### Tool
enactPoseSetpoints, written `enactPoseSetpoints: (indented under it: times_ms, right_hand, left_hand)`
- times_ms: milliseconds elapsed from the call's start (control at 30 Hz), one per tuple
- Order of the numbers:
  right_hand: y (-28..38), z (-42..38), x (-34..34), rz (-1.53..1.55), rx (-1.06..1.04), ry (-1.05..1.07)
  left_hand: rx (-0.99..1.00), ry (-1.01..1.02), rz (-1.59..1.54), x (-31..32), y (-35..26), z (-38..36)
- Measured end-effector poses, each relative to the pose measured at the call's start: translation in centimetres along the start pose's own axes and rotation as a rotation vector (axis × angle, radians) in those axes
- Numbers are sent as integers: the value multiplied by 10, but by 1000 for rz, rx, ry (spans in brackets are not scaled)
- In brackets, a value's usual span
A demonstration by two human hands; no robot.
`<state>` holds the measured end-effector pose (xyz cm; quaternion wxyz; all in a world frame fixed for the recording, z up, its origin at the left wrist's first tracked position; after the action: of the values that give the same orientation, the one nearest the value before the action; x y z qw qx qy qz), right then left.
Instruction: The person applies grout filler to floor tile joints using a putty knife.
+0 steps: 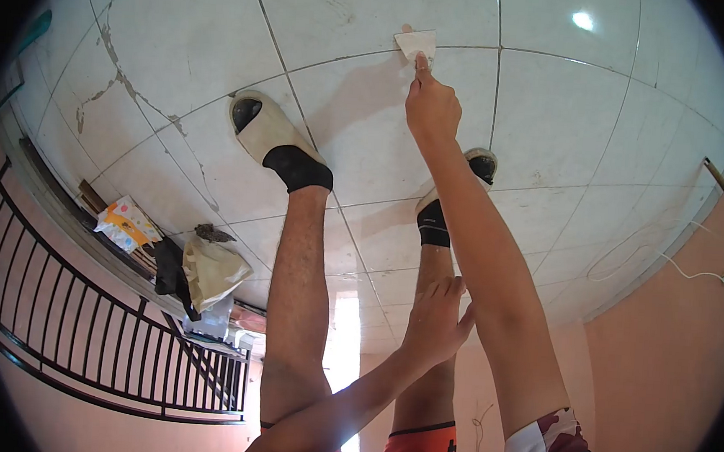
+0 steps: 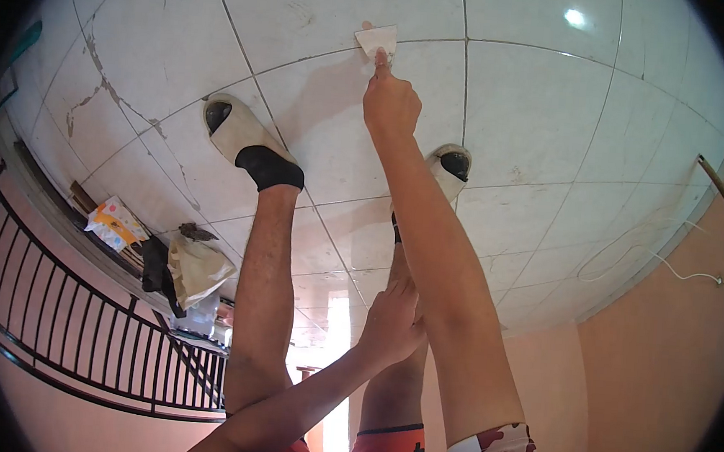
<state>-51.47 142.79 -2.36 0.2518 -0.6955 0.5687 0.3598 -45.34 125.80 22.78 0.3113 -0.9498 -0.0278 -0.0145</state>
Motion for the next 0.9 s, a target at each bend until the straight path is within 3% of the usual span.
enactPoseSetpoints:
  times_ms: [200,300,367,433,500,600,700,767,833,900]
  right_hand:
    - [11,-1,10,112,77,-38]
    - [23,3,12,198,122,-70]
    - [45,37,-22,225,86,-200]
    - [66,101,-64,231,-15,-443]
    - [76,161,-126,325,-190,-346]
    - [76,150,-202,256,-341,-545]
    - [57,113,-193,329,-435,-572]
    - [36,71,-151,211,-322,-418]
    - [3,8,-90,114,-169,-105]
    - [-8,-15,-68,52,-158,-68]
  left_hand:
    - [-40,50,62,10,20,-3]
    - [-4,2,-151,1,6,-8]
    - [-128,16,-201,1,10,-2]
    - [-81,17,-50,8,24,0]
    - [-29,10,86,8,25,2]
    - [9,-35,-53,2,8,0]
    - [40,-36,-110,-4,1,0]
    - [-27,-33,-151,-7,7,0]
    - [-18,-53,-156,-11,7,6]
    - [-29,-95,-181,-14,14,8]
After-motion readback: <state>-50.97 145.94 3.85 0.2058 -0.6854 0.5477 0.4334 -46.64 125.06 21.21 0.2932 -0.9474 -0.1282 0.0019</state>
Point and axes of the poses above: each hand's wrist, its own z-axis towards the middle knuckle, its own x-axis out of the palm, y = z × x, the point moved 6 cm from there along z, towards the middle knuckle, and after that the axes turned 10 degrees about -z, right-handed, at the moved point
